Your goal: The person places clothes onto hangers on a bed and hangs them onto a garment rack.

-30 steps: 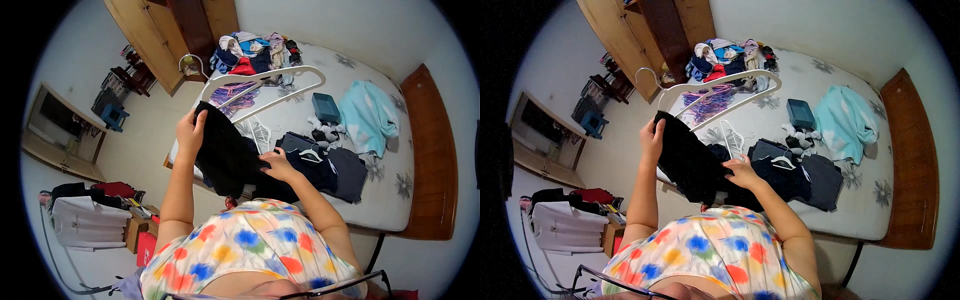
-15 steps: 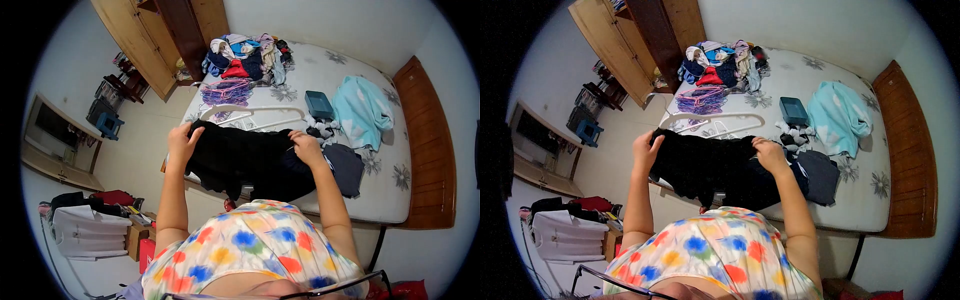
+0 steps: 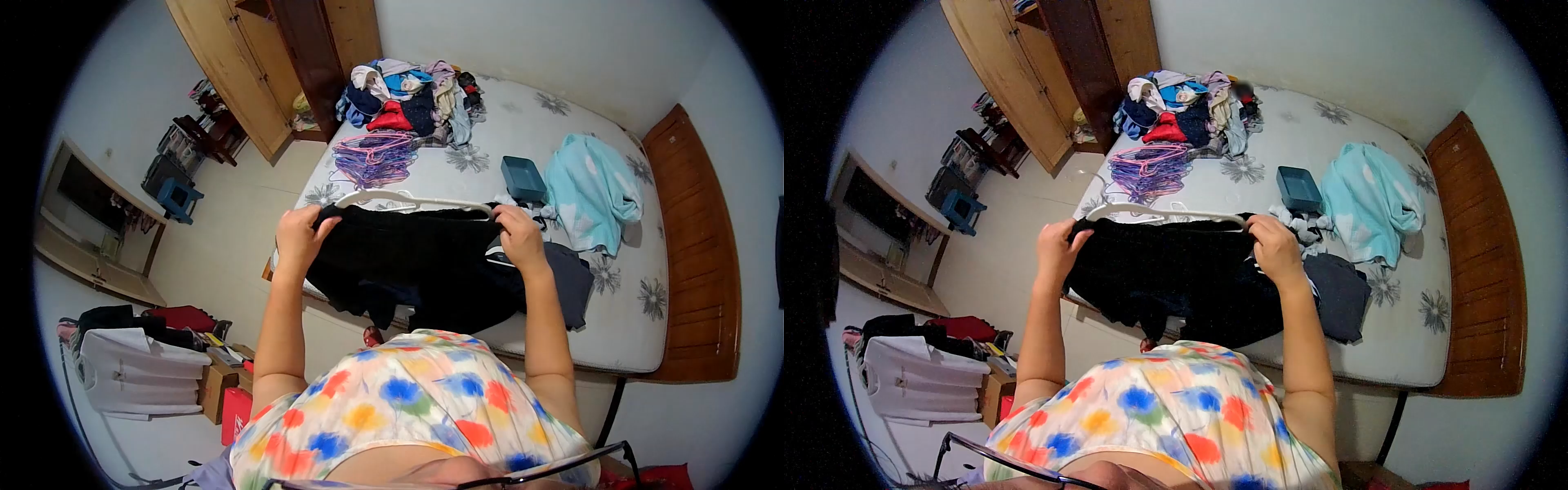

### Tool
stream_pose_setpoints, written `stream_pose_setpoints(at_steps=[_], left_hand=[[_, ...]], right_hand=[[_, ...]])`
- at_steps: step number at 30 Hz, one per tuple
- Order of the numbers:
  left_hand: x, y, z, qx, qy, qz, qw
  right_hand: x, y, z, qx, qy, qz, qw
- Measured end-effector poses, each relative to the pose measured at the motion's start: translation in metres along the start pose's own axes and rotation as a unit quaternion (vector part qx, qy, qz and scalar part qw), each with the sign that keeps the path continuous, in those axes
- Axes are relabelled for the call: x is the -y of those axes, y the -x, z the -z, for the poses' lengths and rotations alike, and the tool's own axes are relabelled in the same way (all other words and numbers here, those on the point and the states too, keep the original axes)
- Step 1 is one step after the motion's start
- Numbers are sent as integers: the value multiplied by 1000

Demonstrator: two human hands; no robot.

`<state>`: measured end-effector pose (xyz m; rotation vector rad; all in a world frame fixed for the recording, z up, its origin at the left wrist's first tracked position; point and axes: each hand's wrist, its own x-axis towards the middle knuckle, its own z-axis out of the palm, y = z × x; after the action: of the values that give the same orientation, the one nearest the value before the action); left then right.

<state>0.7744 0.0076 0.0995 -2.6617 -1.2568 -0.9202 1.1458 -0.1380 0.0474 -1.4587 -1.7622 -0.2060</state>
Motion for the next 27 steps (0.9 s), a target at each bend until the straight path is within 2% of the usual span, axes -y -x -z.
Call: stream_pose_setpoints(at_steps=[3, 8, 11, 14, 17, 24, 27], left_hand=[[-7, -1, 4, 25, -36, -33, 998], [-16, 1, -7, -29, -21, -53, 998], [-14, 4, -14, -46, 3, -41, 998], [-17, 6, -13, -28, 23, -23, 999], [-15, 11, -16, -4, 23, -12, 1000], [9, 10, -38, -48, 59, -12, 997], [6, 6, -45, -74, 159, 2, 984]], right_hand=[[0, -3, 2, 12, 2, 1, 1000], [27, -17, 3, 3, -42, 30, 999], [51, -24, -6, -66, -191, -12, 979], [44, -24, -15, -54, -164, -59, 983], [30, -17, -20, 33, -47, -28, 998], [9, -12, -14, -7, -48, -93, 994], [-3, -8, -7, -11, -49, -119, 992]])
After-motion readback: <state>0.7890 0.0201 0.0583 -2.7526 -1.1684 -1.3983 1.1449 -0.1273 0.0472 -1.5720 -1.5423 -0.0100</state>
